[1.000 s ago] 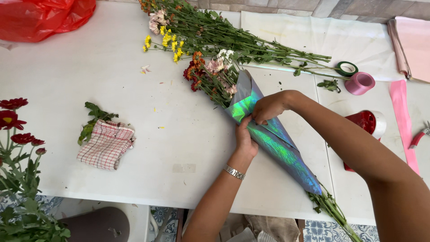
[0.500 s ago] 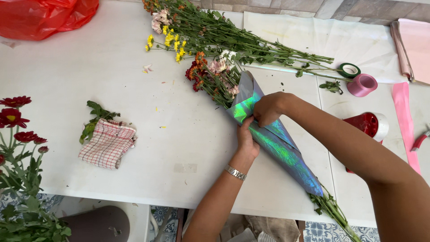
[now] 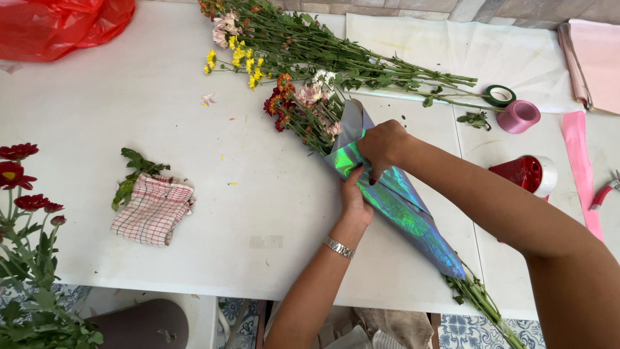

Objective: The person wraps a bouquet of flowers by gathering a bunch of stems by hand and folding a sheet of iridescent wrapping paper around them, securing the paper with tape from a dispenser.

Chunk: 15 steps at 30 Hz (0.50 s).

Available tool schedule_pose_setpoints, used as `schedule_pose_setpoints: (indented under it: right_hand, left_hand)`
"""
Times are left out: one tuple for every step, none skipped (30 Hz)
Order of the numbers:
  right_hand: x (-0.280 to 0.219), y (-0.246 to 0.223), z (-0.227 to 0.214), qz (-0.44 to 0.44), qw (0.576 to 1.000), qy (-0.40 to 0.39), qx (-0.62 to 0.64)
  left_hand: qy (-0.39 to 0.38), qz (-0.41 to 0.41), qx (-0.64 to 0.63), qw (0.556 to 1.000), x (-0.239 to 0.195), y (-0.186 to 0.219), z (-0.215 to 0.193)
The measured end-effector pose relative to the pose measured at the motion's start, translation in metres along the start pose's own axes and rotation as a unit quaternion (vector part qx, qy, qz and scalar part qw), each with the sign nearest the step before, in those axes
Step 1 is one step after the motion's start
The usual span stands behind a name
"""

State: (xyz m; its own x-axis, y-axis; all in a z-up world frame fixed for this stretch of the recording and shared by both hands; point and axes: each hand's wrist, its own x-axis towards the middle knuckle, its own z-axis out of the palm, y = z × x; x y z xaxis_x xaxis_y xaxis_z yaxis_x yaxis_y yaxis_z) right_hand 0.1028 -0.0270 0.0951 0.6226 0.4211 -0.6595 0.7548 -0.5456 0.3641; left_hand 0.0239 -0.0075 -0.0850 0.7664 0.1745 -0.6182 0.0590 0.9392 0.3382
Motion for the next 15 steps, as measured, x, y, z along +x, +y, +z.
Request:
schedule_pose_setpoints:
  right_hand:
    - [0.001,-0.001,0.000,0.001,1.000,-0.001,0.000]
    - [0.001,-0.001,0.001,0.002,1.000,0.014,-0.016]
    - [0.001,-0.001,0.001,0.004,0.999,0.028,-0.032]
    - [-0.002,-0.001,-0.001,0.004,0.999,0.028,-0.031]
    - [-0.005,-0.001,-0.004,0.009,0.998,0.035,-0.044]
    - [-0.007,-0.001,-0.007,0.013,0.997,0.043,-0.056]
    - [-0.009,0.000,-0.009,0.013,0.997,0.044,-0.056]
    - [-0.011,0.002,-0.010,0.008,0.998,0.039,-0.048]
    - [-0.013,0.003,-0.012,0.002,0.999,0.034,-0.041]
    - [-0.018,0.006,-0.015,0.003,0.999,0.035,-0.040]
    - [-0.023,0.009,-0.017,-0.004,0.999,0.033,-0.009]
    - [-0.027,0.012,-0.019,-0.010,0.999,0.032,0.022]
    - [-0.021,0.020,-0.010,-0.009,0.999,0.032,0.022]
    - [-0.015,0.029,-0.001,-0.022,0.993,0.053,0.100]
    - [-0.009,0.038,0.008,-0.034,0.981,0.073,0.177]
  left_hand:
    - [0.000,-0.001,0.000,1.000,-0.003,0.003,0.002]
    - [0.001,-0.003,-0.001,1.000,-0.006,0.005,0.003]
    - [0.002,-0.004,-0.002,1.000,-0.009,0.006,0.005]
    - [0.002,-0.005,-0.002,1.000,-0.012,0.008,0.007]
    - [0.000,-0.007,0.002,1.000,-0.014,0.009,0.008]
    - [-0.002,-0.007,0.007,1.000,-0.016,0.011,0.010]
    - [-0.002,-0.007,0.007,1.000,-0.019,0.012,0.011]
    - [-0.003,-0.007,0.007,1.000,-0.022,0.014,0.012]
    - [-0.004,-0.008,0.007,1.000,-0.025,0.015,0.014]
    - [-0.005,-0.008,0.007,1.000,-0.020,0.013,0.011]
    - [-0.008,-0.006,0.012,1.000,-0.015,0.011,0.008]
    - [-0.012,-0.004,0.017,1.000,-0.009,0.009,0.005]
    - [-0.013,-0.004,0.017,1.000,-0.014,0.012,0.010]
    - [-0.006,0.003,0.020,1.000,-0.020,0.015,0.014]
    - [0.002,0.009,0.022,1.000,-0.025,0.018,0.018]
